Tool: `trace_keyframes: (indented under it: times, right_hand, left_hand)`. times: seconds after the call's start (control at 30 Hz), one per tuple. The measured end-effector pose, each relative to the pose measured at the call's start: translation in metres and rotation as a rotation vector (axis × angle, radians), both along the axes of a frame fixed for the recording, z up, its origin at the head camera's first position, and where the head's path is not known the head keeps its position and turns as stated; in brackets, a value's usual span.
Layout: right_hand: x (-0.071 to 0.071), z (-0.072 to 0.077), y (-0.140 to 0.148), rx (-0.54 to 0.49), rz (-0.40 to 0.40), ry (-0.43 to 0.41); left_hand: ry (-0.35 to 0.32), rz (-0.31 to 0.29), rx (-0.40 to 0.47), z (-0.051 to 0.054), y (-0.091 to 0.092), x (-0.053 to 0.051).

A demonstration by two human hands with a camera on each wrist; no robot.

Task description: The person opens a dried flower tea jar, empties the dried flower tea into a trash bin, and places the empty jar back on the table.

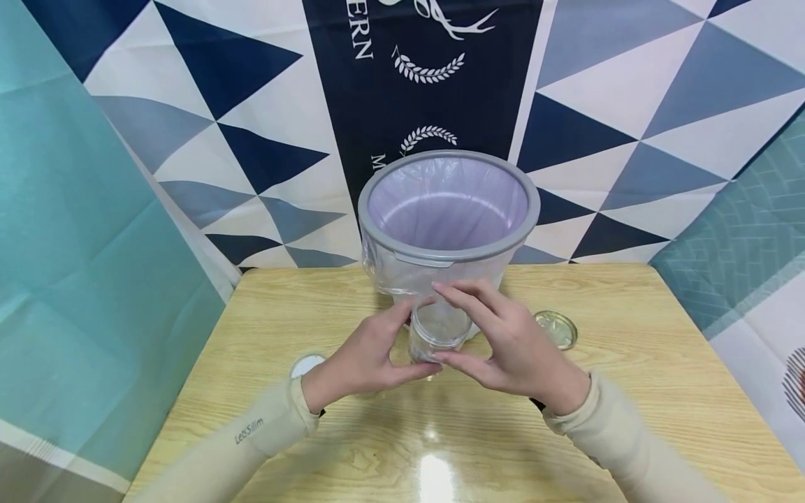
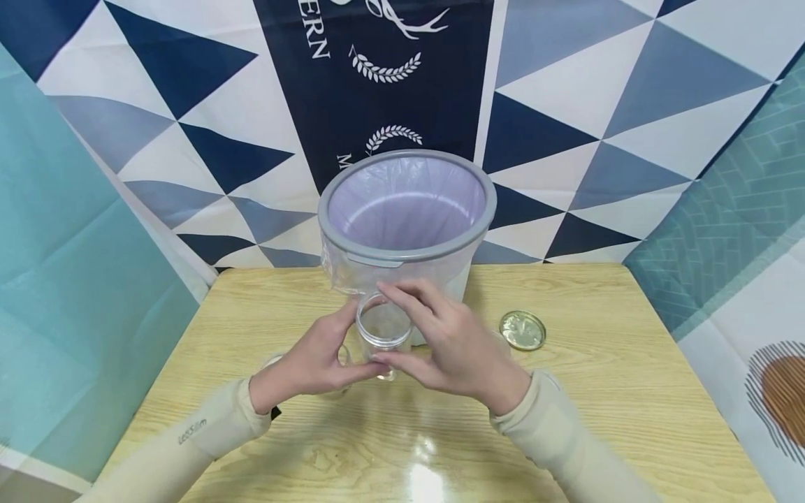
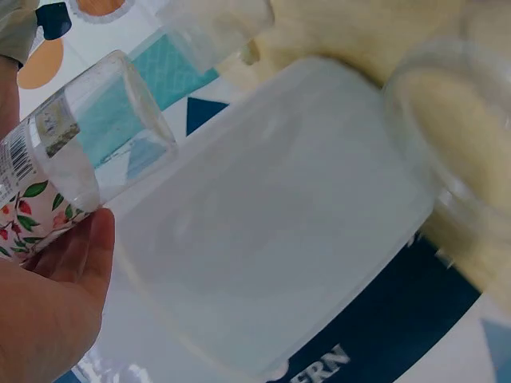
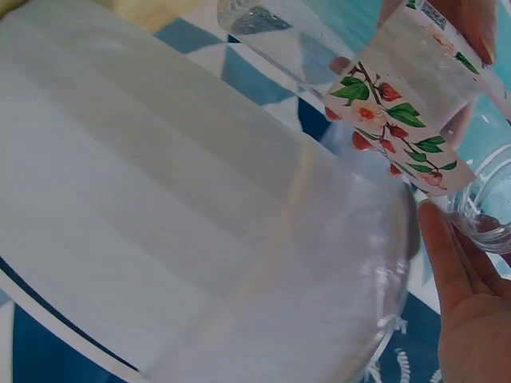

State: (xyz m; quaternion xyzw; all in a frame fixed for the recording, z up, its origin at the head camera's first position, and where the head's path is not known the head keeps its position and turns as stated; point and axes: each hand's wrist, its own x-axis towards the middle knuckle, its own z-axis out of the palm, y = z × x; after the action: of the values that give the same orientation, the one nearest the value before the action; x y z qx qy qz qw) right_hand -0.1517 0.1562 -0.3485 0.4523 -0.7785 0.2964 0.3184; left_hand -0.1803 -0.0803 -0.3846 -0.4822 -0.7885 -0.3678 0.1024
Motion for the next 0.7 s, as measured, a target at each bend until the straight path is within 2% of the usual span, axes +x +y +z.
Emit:
trace_keyframes:
  times: [0.17, 0.27, 0.33, 0.53, 0.7]
  right_hand:
    - [-0.001, -0.018, 0.003, 0.072, -0.047, -0.095]
    - [-0.003, -0.027, 0.004, 0.106, -0.072, -0.121]
    - [-0.004, -0.032, 0.004, 0.124, -0.092, -0.130]
    - [-0.009, -0.047, 0.004, 0.156, -0.114, -0.159]
    - [-0.012, -0.054, 0.002, 0.164, -0.112, -0.193]
  left_hand:
    - [-0.044, 0.056, -0.060, -0.019, 0.002, 0.001]
    - [-0.063, 0.097, -0.106, -0.029, 0.002, 0.000]
    - [-0.100, 0.115, -0.136, -0.034, 0.003, -0.001]
    - [-0.247, 0.148, -0.202, -0.047, 0.005, -0.003]
    - [-0.273, 0.151, -0.198, -0.054, 0.007, -0.005]
